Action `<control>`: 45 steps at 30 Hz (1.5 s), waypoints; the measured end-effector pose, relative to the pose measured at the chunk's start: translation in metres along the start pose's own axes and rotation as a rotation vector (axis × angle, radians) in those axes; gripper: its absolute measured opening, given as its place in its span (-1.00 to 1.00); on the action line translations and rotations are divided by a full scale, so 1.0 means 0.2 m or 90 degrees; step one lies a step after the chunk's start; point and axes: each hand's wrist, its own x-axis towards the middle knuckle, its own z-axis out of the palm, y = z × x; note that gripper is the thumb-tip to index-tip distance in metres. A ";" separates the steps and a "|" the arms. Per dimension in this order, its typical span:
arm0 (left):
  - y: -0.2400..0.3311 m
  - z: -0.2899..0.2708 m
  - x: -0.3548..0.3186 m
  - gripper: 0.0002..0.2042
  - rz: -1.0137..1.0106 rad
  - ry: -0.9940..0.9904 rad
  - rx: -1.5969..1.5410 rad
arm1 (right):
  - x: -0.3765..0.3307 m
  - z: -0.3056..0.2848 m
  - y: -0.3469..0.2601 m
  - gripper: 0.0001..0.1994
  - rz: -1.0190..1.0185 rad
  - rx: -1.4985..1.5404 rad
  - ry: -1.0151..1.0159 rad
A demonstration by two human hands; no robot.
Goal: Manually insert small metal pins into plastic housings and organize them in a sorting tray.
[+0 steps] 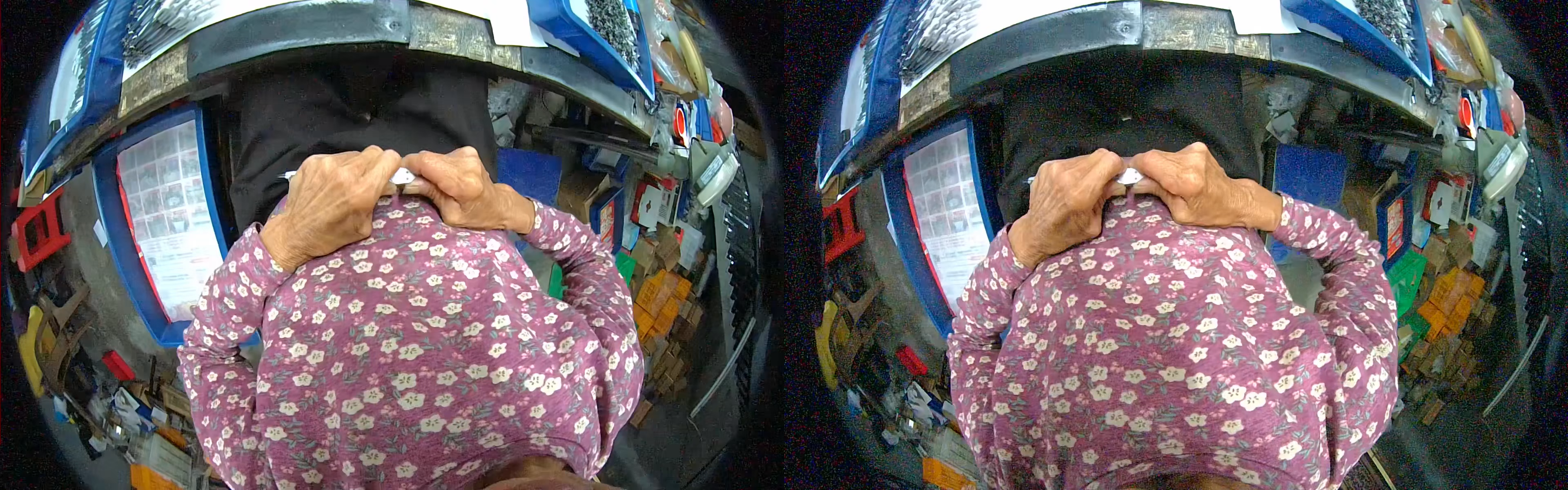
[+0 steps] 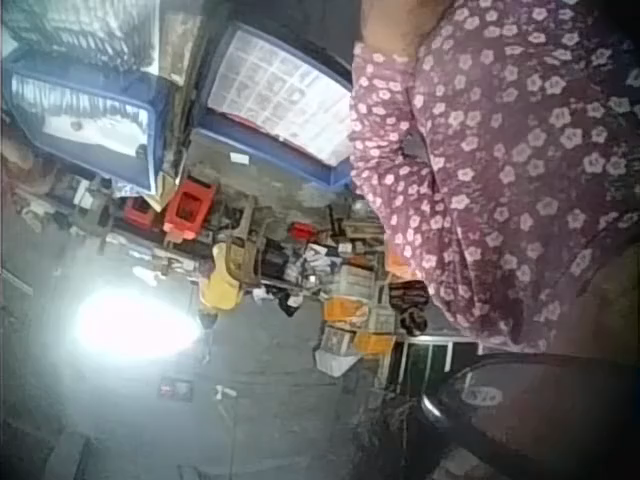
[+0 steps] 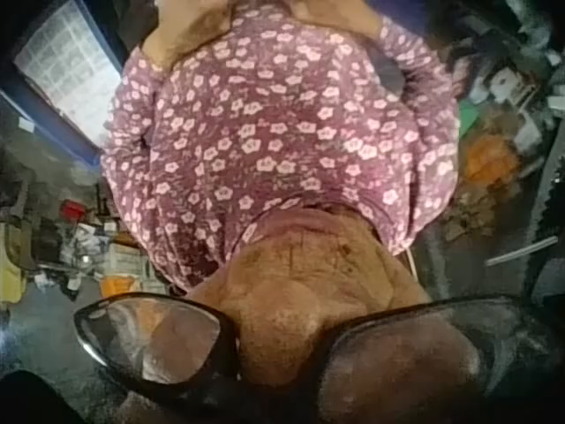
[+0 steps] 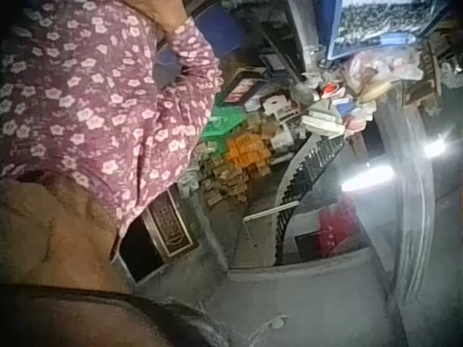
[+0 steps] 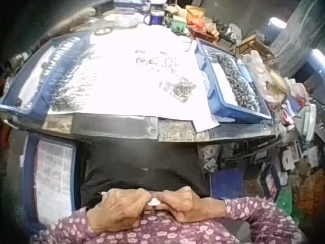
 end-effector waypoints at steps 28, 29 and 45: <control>0.02 0.10 -0.04 -0.85 -0.030 -0.011 -0.029 | -0.09 0.09 0.03 -0.85 0.042 0.034 -0.017; 0.02 0.10 -0.04 -0.84 -0.036 -0.008 -0.016 | -0.09 0.09 0.02 -0.84 0.061 0.032 0.000; 0.00 0.10 -0.02 -0.86 0.017 0.052 0.030 | -0.09 0.09 0.02 -0.84 0.105 0.074 0.060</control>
